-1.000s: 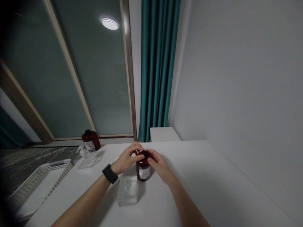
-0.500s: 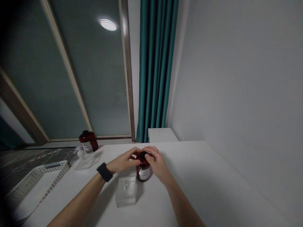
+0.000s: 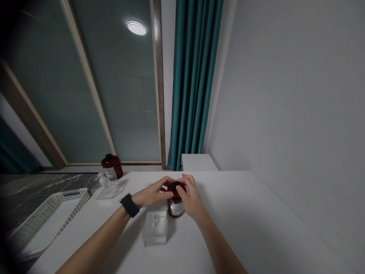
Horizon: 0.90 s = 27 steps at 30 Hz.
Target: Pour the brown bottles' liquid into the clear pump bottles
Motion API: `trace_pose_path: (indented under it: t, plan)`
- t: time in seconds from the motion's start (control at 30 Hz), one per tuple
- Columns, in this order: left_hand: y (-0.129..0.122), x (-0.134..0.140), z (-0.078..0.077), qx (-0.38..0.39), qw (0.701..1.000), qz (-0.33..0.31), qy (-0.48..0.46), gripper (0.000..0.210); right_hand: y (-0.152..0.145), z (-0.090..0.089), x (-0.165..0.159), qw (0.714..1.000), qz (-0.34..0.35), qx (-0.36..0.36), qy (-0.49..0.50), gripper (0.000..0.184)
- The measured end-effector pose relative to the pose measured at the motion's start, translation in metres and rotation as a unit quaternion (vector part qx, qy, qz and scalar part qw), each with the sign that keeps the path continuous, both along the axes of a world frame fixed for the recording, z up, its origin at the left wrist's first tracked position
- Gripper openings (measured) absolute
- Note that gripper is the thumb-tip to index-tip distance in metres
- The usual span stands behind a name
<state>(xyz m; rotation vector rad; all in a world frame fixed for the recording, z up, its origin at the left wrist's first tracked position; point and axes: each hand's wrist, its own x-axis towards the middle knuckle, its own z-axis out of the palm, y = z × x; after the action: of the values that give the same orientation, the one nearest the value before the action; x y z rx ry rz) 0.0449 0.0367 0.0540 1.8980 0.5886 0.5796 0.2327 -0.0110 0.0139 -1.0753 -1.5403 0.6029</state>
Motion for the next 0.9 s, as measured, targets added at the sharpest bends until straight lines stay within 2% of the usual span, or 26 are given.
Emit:
trace_pose_path:
  t: [0.27, 0.57, 0.73, 0.83, 0.9]
  plan:
    - [0.002, 0.000, -0.002, -0.003, 1.000, 0.001, 0.003, 0.039, -0.004, 0.005, 0.006, 0.999, 0.029, -0.009, -0.042, 0.027]
    - [0.003, 0.000, -0.007, -0.018, 1.000, -0.004, -0.012, 0.042, -0.004, 0.004, -0.001, 0.999, -0.007, 0.001, -0.039, 0.020]
    - [0.002, 0.002, -0.009, -0.017, 1.000, 0.014, -0.016, 0.040, -0.004, 0.004, -0.001, 1.000, -0.013, 0.008, -0.027, 0.019]
    - [0.000, 0.003, -0.011, -0.003, 1.000, 0.027, -0.012, 0.038, -0.004, 0.003, 0.003, 1.000, 0.008, 0.000, -0.030, 0.020]
    - [-0.002, 0.002, -0.013, 0.015, 0.999, 0.051, -0.010, 0.042, -0.005, 0.001, 0.008, 0.999, 0.038, -0.021, -0.021, 0.028]
